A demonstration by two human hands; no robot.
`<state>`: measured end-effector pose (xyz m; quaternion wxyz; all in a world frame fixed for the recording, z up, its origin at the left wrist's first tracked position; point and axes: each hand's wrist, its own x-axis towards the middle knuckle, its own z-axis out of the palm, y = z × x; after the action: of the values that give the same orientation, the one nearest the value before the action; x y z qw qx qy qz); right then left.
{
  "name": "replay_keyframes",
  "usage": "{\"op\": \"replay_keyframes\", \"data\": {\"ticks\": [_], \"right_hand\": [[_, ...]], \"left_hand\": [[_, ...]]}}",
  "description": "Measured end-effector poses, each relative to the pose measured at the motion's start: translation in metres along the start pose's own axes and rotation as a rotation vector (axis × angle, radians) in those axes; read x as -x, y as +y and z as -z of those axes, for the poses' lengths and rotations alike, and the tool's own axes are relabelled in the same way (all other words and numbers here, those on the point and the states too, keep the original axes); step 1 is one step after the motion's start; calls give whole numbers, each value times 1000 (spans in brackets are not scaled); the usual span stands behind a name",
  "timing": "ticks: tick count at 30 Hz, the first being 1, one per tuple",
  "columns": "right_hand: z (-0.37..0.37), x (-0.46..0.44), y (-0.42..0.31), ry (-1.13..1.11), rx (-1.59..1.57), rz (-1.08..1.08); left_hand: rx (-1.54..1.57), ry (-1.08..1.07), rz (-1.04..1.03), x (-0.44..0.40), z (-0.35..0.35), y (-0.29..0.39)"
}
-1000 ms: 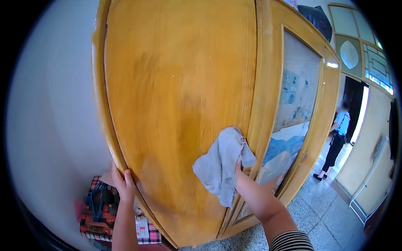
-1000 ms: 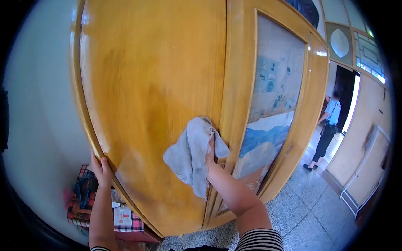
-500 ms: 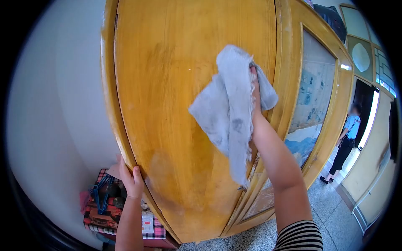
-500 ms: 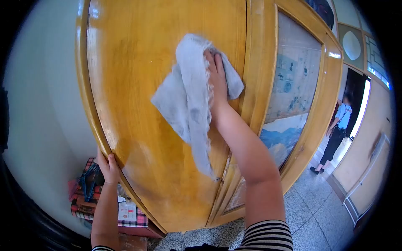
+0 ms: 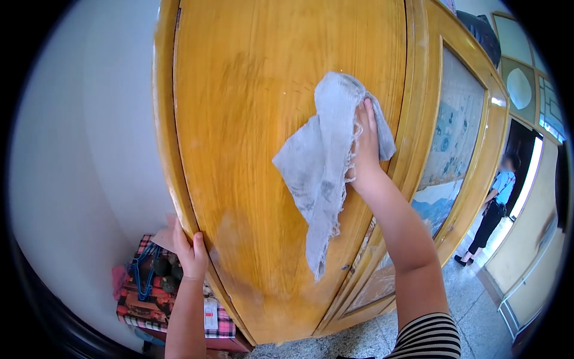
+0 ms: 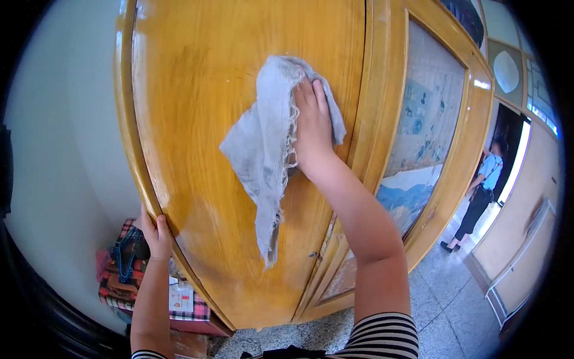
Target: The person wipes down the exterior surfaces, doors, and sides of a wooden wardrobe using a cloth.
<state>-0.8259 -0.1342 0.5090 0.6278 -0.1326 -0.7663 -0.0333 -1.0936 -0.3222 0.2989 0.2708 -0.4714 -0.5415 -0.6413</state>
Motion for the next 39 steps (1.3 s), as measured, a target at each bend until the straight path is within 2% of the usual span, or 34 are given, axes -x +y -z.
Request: {"op": "replay_keyframes", "data": {"ticks": [1, 2, 4, 5, 6, 7, 9, 10, 12, 13, 16, 17, 19, 20, 22, 23, 28, 29, 33, 35, 37, 39], "right_hand": [[3, 0, -1, -57, 587, 291], [5, -5, -1, -53, 585, 296], [12, -18, -4, -156, 817, 355], [12, -22, -14, -28, 627, 353], [7, -21, -16, -31, 628, 349], [0, -18, -17, 37, 125, 238], [-12, -6, -3, 102, -378, 119], [-23, 6, 16, 65, -773, -94], [-28, 20, 21, 18, -1164, -312], [-26, 27, 15, -55, -789, -258], [-20, 14, 15, -123, -524, -11], [-5, -3, 8, -173, -175, 75], [11, -38, -4, -110, 371, 304], [13, -55, -6, 3, 566, 444], [10, -92, 0, 142, 754, 560], [8, -94, -3, 137, 750, 554], [-19, -107, -38, 123, 1253, 455], [-28, -101, -42, 123, 1256, 457], [-77, -5, -42, -248, -227, 229], [-95, 48, -46, -306, -705, 207], [-99, 102, -51, -373, -906, 176], [-101, 157, -45, -549, -1117, 26]], "left_hand": [[2, -6, 20, 1, 0, 1], [1, -11, 38, 0, 0, 1], [13, -10, 27, -1, 0, -2], [31, -13, 21, 0, -1, -2], [31, -18, 22, -1, -1, -2], [30, -3, 9, -2, -1, 0], [26, 15, -3, -3, -1, 4], [57, -4, 1, -4, -1, 4], [85, -18, 4, -5, 0, 6], [59, -20, 1, -6, 1, 8], [61, -15, 12, -8, 1, 13], [60, -19, -5, -9, 1, 13], [120, -23, -22, -12, 0, 17], [111, -26, -11, -12, 0, 18], [89, -36, 19, -11, 1, 17], [89, -27, 5, -10, 1, 15], [77, 1, 31, -3, -2, 8], [77, -9, 29, -3, -1, 7], [13, -15, 20, -2, 1, 6], [48, -31, -1, -4, 1, 8], [29, -27, 2, -4, 1, 8], [5, -32, 7, -4, 1, 12]]}}
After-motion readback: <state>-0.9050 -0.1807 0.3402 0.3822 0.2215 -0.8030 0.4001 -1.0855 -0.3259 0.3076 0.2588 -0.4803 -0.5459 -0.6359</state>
